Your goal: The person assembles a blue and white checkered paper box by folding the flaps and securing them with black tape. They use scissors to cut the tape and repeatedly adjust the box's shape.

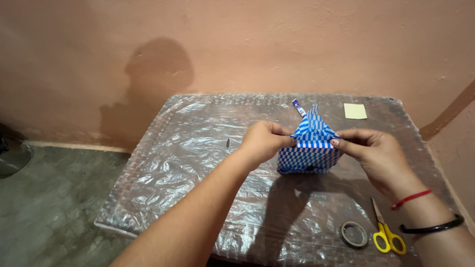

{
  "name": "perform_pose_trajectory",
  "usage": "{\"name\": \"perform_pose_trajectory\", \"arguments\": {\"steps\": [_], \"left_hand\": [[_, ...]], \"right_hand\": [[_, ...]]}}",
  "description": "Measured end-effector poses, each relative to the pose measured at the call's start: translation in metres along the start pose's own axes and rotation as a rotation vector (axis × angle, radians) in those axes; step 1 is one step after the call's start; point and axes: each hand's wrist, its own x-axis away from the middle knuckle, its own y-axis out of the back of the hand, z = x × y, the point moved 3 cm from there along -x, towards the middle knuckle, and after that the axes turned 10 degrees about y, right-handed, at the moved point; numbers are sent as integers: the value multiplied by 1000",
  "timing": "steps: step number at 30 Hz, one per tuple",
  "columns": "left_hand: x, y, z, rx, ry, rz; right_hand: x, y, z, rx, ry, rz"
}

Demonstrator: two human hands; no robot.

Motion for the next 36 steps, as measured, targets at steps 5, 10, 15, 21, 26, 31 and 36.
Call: {"name": "perform_pose_trajectory", "arguments": {"steps": [5,10,15,21,26,31,36], "left_hand": [[15,3,-13,-41,-127,-57],[25,6,-21,-168,-263,-127],[35,11,-27,-231,-486,-157],[40,13,-31,-312,-595,-94],[42,13,-37,-412,-714,-75],[45,18,-41,-516,-798,-46],[49,16,-40,-622,-894,-104]], "right_hand": [[0,-1,-1,61,85,-37],[0,-1,-3,52,161,-51],[-1,-3,-6,24,226,-55],[-1,-2,-7,-3,315,-66],[-1,-2,-6,26,368,-81],[-3,-4,-8,26,392,-94],[-2,-6,-13,34,387,-142]]}}
